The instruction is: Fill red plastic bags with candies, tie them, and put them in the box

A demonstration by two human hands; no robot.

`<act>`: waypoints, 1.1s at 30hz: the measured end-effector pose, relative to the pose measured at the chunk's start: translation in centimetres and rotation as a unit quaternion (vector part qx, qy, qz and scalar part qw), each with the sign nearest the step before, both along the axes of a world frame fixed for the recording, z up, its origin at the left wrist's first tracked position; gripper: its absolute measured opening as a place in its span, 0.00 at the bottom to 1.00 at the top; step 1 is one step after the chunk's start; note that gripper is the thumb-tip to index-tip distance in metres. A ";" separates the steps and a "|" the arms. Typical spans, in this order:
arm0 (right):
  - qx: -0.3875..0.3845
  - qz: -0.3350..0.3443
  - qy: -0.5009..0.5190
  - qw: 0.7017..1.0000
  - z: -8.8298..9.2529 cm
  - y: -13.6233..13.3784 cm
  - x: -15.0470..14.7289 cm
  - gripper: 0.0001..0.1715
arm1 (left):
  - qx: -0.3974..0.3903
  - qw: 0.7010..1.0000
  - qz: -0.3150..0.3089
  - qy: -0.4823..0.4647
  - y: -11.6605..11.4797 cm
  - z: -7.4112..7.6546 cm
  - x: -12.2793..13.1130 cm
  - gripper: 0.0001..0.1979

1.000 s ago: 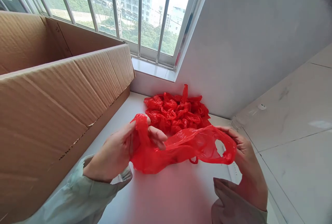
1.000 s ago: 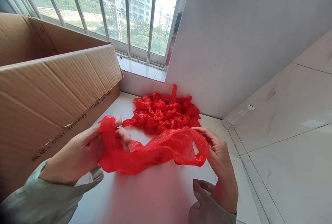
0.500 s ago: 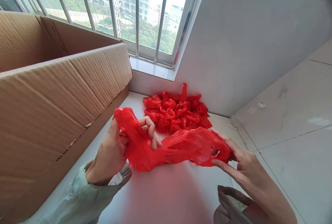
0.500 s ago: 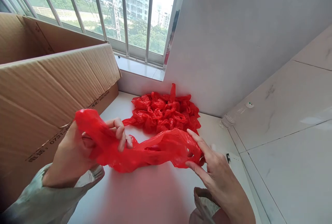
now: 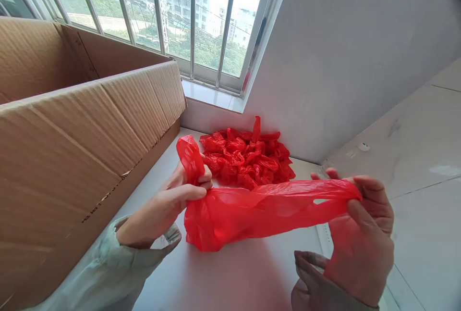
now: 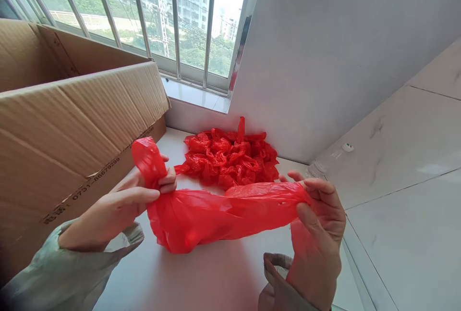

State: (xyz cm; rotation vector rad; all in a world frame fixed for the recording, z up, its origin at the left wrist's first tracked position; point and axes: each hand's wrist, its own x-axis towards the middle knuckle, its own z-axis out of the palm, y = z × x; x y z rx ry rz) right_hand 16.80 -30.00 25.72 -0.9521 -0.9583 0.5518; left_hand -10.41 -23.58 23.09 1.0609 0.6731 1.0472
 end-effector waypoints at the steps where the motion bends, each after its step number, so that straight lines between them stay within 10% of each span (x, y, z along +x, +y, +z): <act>1: 0.012 0.029 0.016 0.999 -0.2 0.3 -0.1 0.16 | 0.019 1.000 -0.001 0.021 0.0 -0.2 0.1 0.17; 7: 0.035 0.183 0.022 0.982 -0.6 1.7 -1.2 0.18 | 0.102 0.980 -0.037 0.165 0.0 0.0 1.1 0.18; 14: 0.001 0.034 0.105 0.994 -0.3 2.4 0.3 0.11 | 0.149 0.984 -0.065 -0.077 0.3 0.2 -0.2 0.25; 20: 0.006 0.010 0.103 0.995 -1.1 4.0 0.1 0.05 | -0.009 0.979 -0.023 -0.201 0.3 0.6 0.7 0.20; 26: -0.044 0.088 0.070 0.993 -1.5 4.6 -0.2 0.14 | -0.049 0.995 0.071 -0.049 0.9 -0.2 2.1 0.12; 33: 0.034 0.133 -0.157 0.978 -0.8 2.2 -4.2 0.12 | 0.107 0.982 -0.010 0.153 -0.8 -1.0 3.3 0.36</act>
